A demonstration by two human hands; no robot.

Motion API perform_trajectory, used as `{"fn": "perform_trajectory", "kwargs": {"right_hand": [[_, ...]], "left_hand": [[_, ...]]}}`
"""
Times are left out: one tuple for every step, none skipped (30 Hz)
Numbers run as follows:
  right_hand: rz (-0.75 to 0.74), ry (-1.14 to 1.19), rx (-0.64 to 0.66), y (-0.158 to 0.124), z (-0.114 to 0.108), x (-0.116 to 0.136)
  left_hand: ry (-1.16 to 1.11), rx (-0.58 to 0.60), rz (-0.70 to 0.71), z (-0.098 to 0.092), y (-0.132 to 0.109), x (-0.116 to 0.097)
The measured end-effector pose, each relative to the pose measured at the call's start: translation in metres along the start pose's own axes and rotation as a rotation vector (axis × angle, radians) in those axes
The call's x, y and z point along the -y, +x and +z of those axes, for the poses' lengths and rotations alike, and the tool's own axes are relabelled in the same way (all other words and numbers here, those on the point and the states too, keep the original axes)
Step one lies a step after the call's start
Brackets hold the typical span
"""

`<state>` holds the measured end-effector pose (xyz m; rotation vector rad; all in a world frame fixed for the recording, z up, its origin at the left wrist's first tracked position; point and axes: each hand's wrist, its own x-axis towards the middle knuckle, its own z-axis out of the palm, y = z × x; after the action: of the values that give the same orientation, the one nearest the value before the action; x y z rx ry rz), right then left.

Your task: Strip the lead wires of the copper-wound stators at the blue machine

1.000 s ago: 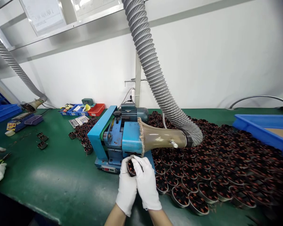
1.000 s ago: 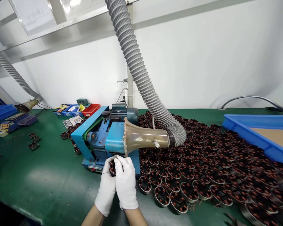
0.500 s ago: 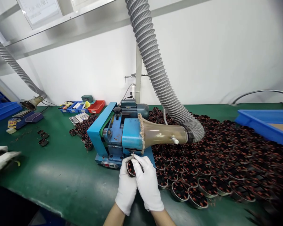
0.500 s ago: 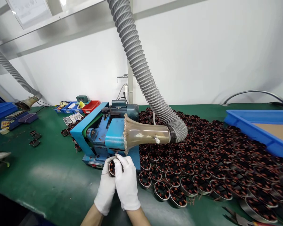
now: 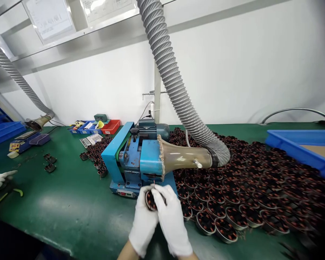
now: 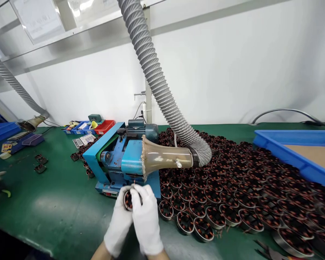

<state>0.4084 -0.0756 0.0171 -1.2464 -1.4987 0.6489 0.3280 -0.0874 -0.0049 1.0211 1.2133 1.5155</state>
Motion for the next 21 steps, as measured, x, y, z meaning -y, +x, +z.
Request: {"fn": "perform_trajectory", "kwargs": {"right_hand": [[-0.032, -0.006, 0.035, -0.007, -0.005, 0.001], [-0.079, -0.028, 0.076, -0.014, -0.012, 0.002], [-0.135, -0.068, 0.121, -0.02, -0.019, 0.004], [-0.189, -0.122, 0.16, -0.025, -0.026, 0.006], [-0.228, -0.18, 0.197, -0.027, -0.034, 0.008], [-0.25, -0.228, 0.228, -0.028, -0.042, 0.011], [-0.245, -0.256, 0.248, -0.026, -0.049, 0.014], [-0.211, -0.263, 0.252, -0.023, -0.056, 0.017], [-0.146, -0.246, 0.234, -0.019, -0.062, 0.019], [-0.058, -0.199, 0.2, -0.015, -0.067, 0.021], [0.046, -0.119, 0.16, -0.012, -0.071, 0.022], [0.158, -0.004, 0.129, -0.009, -0.073, 0.023], [0.267, 0.138, 0.126, -0.009, -0.073, 0.023], [0.359, 0.292, 0.156, -0.009, -0.071, 0.023], [0.429, 0.43, 0.203, -0.011, -0.066, 0.023], [0.467, 0.532, 0.252, -0.014, -0.061, 0.024], [0.471, 0.59, 0.285, -0.018, -0.055, 0.025], [0.452, 0.609, 0.285, -0.022, -0.048, 0.027], [0.423, 0.6, 0.25, -0.024, -0.042, 0.029], [0.401, 0.585, 0.199, -0.026, -0.037, 0.032], [0.4, 0.582, 0.146, -0.025, -0.034, 0.033]], "left_hand": [[0.053, 0.035, 0.026, -0.006, -0.009, 0.001], [0.113, 0.058, 0.073, -0.013, -0.017, 0.002], [0.182, 0.072, 0.13, -0.019, -0.025, 0.002], [0.253, 0.084, 0.192, -0.025, -0.032, 0.0], [0.33, 0.108, 0.252, -0.029, -0.037, -0.003], [0.41, 0.146, 0.295, -0.032, -0.041, -0.006], [0.483, 0.187, 0.328, -0.034, -0.044, -0.01], [0.54, 0.226, 0.351, -0.035, -0.046, -0.014], [0.579, 0.247, 0.368, -0.035, -0.048, -0.017], [0.599, 0.241, 0.375, -0.035, -0.049, -0.02], [0.603, 0.215, 0.37, -0.035, -0.05, -0.021], [0.591, 0.186, 0.355, -0.035, -0.051, -0.022], [0.566, 0.172, 0.336, -0.035, -0.051, -0.023], [0.53, 0.172, 0.318, -0.034, -0.053, -0.022], [0.489, 0.185, 0.306, -0.033, -0.054, -0.021], [0.444, 0.201, 0.302, -0.031, -0.055, -0.019], [0.398, 0.211, 0.302, -0.029, -0.057, -0.017], [0.353, 0.208, 0.3, -0.026, -0.059, -0.014], [0.31, 0.189, 0.288, -0.023, -0.061, -0.011], [0.271, 0.155, 0.262, -0.019, -0.064, -0.007], [0.24, 0.111, 0.228, -0.016, -0.067, -0.004]]}}
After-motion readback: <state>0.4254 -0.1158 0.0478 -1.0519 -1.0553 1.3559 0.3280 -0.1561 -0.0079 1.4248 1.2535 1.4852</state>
